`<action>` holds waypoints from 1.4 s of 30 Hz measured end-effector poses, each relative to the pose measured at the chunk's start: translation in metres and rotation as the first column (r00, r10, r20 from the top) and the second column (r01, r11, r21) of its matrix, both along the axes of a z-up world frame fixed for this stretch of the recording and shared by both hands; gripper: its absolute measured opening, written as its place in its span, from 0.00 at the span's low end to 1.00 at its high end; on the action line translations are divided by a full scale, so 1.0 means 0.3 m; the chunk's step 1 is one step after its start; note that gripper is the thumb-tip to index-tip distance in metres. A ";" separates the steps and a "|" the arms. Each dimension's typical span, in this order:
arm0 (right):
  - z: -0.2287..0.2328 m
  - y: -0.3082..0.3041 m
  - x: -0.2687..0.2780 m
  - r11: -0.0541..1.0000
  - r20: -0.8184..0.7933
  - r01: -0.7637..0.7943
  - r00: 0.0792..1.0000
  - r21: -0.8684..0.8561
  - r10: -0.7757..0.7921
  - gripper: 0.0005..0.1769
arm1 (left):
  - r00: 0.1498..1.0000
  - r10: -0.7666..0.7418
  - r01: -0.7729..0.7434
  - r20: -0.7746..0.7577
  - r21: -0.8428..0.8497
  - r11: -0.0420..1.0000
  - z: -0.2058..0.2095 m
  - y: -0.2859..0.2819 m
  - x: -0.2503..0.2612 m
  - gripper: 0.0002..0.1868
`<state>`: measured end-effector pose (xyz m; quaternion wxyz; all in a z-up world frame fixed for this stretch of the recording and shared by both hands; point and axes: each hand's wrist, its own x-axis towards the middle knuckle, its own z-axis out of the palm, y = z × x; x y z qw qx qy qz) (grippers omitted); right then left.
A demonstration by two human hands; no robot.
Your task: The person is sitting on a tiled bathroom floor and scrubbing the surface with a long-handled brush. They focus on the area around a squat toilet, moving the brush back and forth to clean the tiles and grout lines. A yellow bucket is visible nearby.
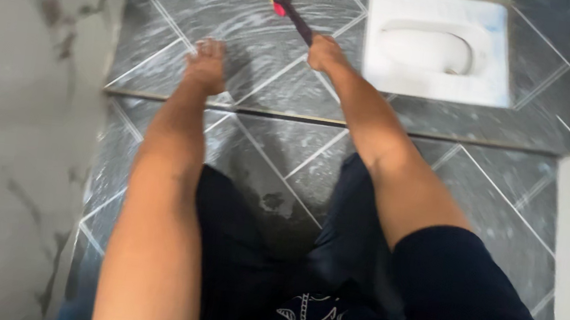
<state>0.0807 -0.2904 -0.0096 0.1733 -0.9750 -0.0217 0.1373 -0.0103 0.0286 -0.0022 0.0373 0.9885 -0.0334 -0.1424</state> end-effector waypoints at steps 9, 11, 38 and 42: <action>0.234 -0.480 -0.089 0.988 -0.135 0.118 0.982 -0.096 -0.130 0.20 | 0.987 -0.159 0.159 0.009 -0.044 0.986 0.126 -0.308 0.022 0.55; 0.320 -0.581 -0.161 0.984 -0.162 0.142 0.974 -0.109 -0.159 0.18 | 0.975 -0.220 0.220 0.007 -0.024 0.975 0.165 -0.429 0.046 0.56; -0.168 -1.266 -1.246 0.746 0.058 0.646 0.761 -0.160 -0.647 0.38 | 0.439 -0.894 0.893 0.088 -0.150 0.424 0.045 -2.110 -0.197 0.55; -0.105 -1.382 -1.225 0.763 0.102 0.619 0.785 -0.186 -0.611 0.35 | 0.422 -0.886 0.906 0.189 -0.123 0.405 -0.073 -2.153 -0.178 0.54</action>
